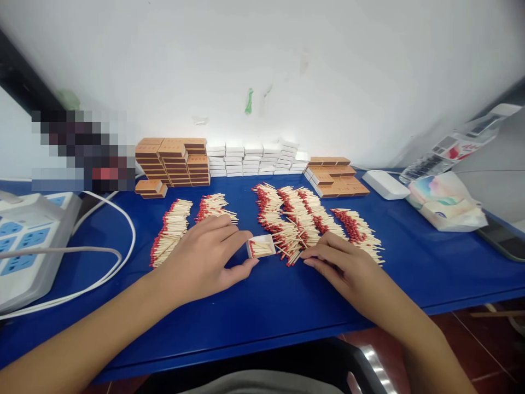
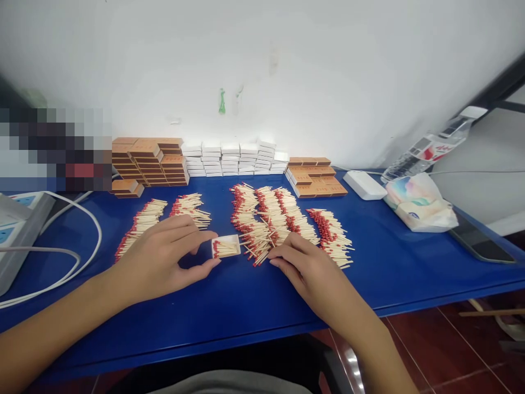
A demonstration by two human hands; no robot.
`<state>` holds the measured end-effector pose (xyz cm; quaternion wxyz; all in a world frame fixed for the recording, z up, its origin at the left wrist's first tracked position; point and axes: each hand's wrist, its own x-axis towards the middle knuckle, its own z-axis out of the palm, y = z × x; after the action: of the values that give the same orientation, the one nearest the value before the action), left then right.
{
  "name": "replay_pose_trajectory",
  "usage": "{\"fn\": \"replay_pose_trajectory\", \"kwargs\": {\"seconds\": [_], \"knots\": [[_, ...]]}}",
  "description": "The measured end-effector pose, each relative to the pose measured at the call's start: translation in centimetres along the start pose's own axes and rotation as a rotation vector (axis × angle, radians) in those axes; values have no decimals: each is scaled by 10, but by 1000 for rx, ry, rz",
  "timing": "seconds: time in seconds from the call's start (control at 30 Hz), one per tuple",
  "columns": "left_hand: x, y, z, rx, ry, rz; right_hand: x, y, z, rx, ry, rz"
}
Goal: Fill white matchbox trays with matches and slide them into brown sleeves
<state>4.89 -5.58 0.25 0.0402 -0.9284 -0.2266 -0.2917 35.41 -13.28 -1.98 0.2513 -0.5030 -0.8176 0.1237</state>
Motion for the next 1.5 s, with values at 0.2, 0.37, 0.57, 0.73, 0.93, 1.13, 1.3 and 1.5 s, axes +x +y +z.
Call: {"fn": "replay_pose_trajectory", "kwargs": {"seconds": [0.2,0.37,0.57,0.73,0.93,1.13,1.3,1.5], "knots": [[0,1,0,12,-14,-1,2,-3,5,4,-40,38],[0,0,0,13,-6,6,3,-3,7,22,-83,74],[-1,0,0,5,-6,15,6,-5,11,7,-58,51],[-1,0,0,1,0,18,9,-12,11,-9,-50,43],[0,0,-1,1,-2,17,8,-11,11,-34,-27,32],[0,1,-2,9,1,23,7,-10,10,-69,-39,16],[0,1,-2,18,-9,26,11,-18,9,-102,-48,-6],[0,1,-2,31,-8,25,13,-19,8,-79,-54,-30]]}}
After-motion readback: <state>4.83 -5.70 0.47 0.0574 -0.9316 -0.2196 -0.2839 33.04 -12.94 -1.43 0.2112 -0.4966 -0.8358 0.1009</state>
